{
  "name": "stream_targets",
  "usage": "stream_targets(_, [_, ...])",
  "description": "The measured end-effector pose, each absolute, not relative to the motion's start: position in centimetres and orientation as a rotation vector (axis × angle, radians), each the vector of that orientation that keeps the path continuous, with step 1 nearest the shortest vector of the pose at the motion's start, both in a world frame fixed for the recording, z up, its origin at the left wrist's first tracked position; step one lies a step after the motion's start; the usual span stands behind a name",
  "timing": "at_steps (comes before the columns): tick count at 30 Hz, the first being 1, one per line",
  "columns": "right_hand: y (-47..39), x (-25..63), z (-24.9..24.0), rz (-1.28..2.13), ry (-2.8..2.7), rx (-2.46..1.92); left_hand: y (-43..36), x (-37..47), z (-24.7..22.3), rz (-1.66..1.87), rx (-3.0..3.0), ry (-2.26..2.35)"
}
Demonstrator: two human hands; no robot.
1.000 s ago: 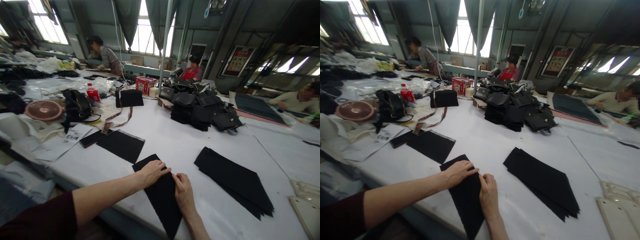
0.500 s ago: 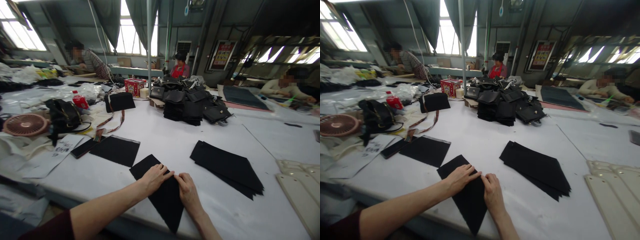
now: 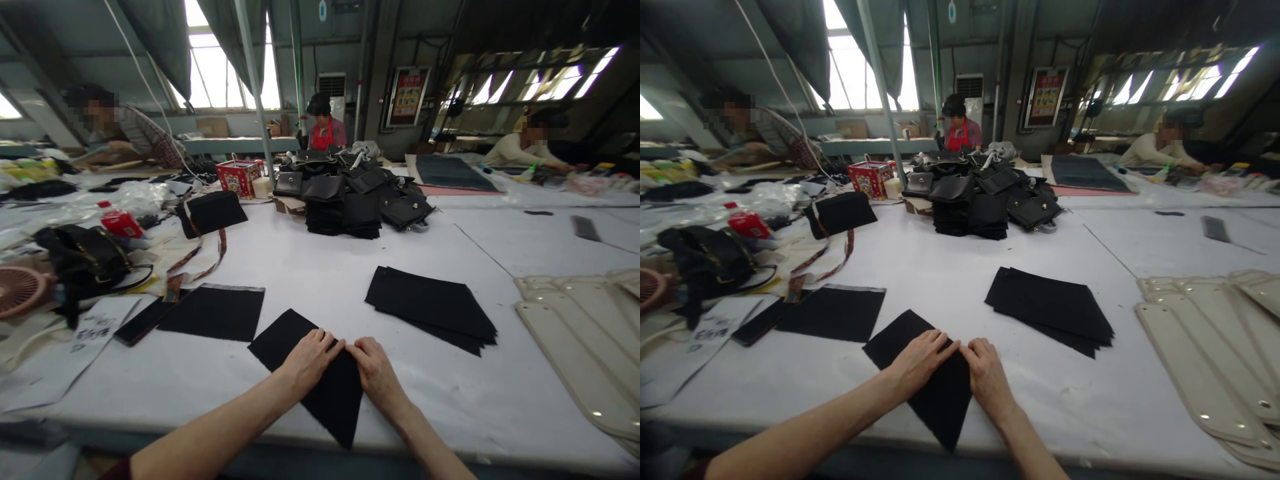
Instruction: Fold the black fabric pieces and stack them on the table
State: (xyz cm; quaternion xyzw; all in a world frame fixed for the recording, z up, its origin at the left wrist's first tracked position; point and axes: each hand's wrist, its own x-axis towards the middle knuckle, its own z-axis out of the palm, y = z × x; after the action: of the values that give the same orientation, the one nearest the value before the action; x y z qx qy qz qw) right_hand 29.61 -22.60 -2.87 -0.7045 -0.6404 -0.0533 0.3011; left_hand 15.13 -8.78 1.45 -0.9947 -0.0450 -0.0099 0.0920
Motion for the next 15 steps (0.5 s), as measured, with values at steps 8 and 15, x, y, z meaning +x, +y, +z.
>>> stream_targets(8, [-23.7, 30.1, -2.8, -0.135, -1.712, -1.879, -9.5, 15.6, 0.9, -0.060, -3.005, -0.090])
stream_targets(15, [-24.6, 30.3, -2.4, -0.123, -1.744, -1.902, -10.5, 15.9, 1.1, -0.040, -2.934, -0.073])
